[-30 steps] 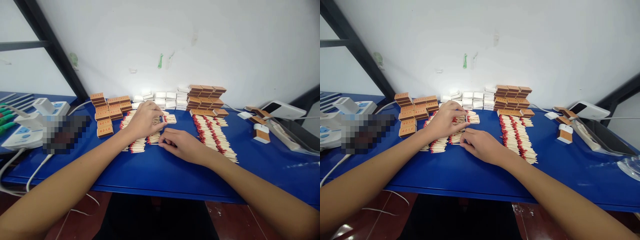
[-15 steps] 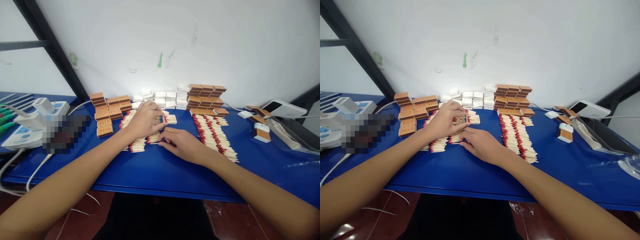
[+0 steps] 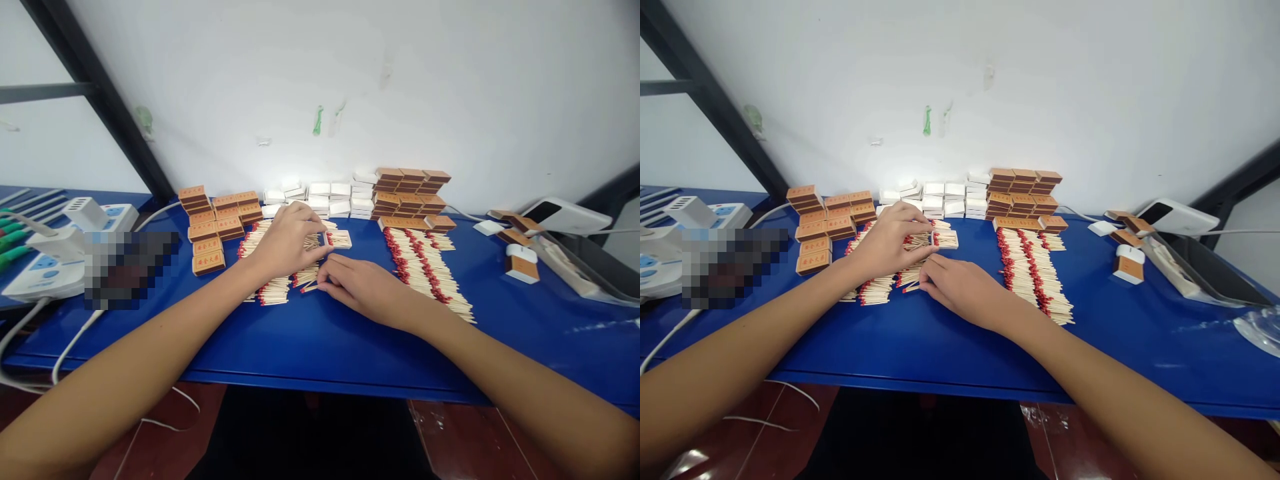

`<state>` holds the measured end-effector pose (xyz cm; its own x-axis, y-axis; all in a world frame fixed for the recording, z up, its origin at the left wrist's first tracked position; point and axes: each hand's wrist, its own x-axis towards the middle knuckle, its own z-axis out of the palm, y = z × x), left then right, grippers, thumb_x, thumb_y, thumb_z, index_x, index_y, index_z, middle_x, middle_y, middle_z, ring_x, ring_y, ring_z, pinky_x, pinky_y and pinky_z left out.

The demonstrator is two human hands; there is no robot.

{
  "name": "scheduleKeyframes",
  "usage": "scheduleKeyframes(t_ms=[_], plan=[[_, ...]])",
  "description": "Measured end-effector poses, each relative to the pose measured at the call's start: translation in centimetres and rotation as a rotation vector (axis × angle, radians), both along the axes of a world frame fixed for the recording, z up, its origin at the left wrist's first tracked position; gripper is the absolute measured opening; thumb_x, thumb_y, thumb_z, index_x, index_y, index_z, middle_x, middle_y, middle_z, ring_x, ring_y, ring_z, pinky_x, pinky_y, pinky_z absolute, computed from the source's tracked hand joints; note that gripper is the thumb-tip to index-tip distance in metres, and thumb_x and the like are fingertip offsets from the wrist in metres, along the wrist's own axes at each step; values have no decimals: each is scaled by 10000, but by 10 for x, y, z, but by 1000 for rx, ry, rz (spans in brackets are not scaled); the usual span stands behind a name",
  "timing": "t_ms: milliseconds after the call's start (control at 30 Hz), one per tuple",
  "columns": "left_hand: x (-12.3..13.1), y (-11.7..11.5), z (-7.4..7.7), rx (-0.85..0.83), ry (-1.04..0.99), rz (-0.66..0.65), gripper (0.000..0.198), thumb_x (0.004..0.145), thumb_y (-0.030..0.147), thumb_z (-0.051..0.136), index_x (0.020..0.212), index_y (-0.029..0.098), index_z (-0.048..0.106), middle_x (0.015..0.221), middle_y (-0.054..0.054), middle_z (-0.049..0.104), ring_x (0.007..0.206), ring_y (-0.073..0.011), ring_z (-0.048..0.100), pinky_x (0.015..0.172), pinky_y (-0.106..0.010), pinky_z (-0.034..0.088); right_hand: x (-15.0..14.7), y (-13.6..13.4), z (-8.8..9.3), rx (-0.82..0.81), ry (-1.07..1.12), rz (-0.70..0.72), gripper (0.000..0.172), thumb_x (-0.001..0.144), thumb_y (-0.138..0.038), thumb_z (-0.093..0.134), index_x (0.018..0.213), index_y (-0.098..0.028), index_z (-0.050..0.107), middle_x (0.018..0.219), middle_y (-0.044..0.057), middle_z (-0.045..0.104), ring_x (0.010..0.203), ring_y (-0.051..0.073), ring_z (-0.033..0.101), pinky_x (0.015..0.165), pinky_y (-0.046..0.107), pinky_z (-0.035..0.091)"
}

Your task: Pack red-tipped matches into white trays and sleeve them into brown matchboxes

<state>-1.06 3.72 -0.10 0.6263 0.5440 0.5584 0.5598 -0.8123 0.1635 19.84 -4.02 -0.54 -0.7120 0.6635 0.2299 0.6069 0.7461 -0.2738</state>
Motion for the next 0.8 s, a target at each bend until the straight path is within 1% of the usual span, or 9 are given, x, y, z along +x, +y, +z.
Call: scheduleKeyframes(t_ms=[133, 267, 367, 467, 567, 800], plan=[[-1, 1, -1, -1, 10, -3, 238, 943, 391, 746, 1087, 209, 795, 1125, -102, 729, 1173, -320, 578, 1036, -510, 439, 16, 7, 8, 101, 40, -64, 116, 1070, -230, 488, 1002, -212, 581, 973, 52, 647, 753, 171, 583, 682, 290, 413], [1, 1, -2, -1, 13, -40, 259, 942, 425, 753, 1067, 202, 796, 1107, -101, 731, 1150, -315, 590, 1026, -500, 449, 36, 24, 13, 248, 123, -226, 92, 1050, -250, 521, 998, -210, 585, 937, 57, 639, 740, 186, 565, 656, 301, 379], [3, -1, -2, 7, -39, -87, 280, 933, 449, 769, 1096, 222, 795, 1103, -84, 741, 1126, -295, 607, 1039, -490, 456, 44, 33, 12, 290, 124, -306, 86, 1034, -244, 533, 984, -204, 591, 927, 62, 634, 732, 192, 549, 650, 308, 364], [5, -2, -1, 16, -84, -119, 285, 924, 443, 784, 1115, 231, 792, 1110, -80, 744, 1128, -286, 612, 1035, -484, 469, 44, 35, 10, 261, 128, -292, 104, 1031, -244, 534, 957, -204, 595, 888, 54, 626, 709, 188, 531, 652, 310, 360], [6, -3, 1, 5, -71, -124, 281, 919, 432, 792, 1115, 230, 793, 1096, -79, 743, 1128, -287, 613, 1024, -480, 476, 42, 34, 9, 233, 140, -274, 119, 1035, -260, 539, 969, -201, 618, 855, 44, 620, 696, 184, 525, 651, 310, 357], [6, -6, 0, -22, -51, -130, 270, 916, 435, 797, 1096, 234, 792, 1115, -71, 736, 1165, -290, 600, 1034, -481, 457, 45, 34, 12, 221, 126, -258, 139, 1024, -296, 576, 983, -204, 672, 867, 49, 619, 722, 190, 547, 667, 315, 366]])
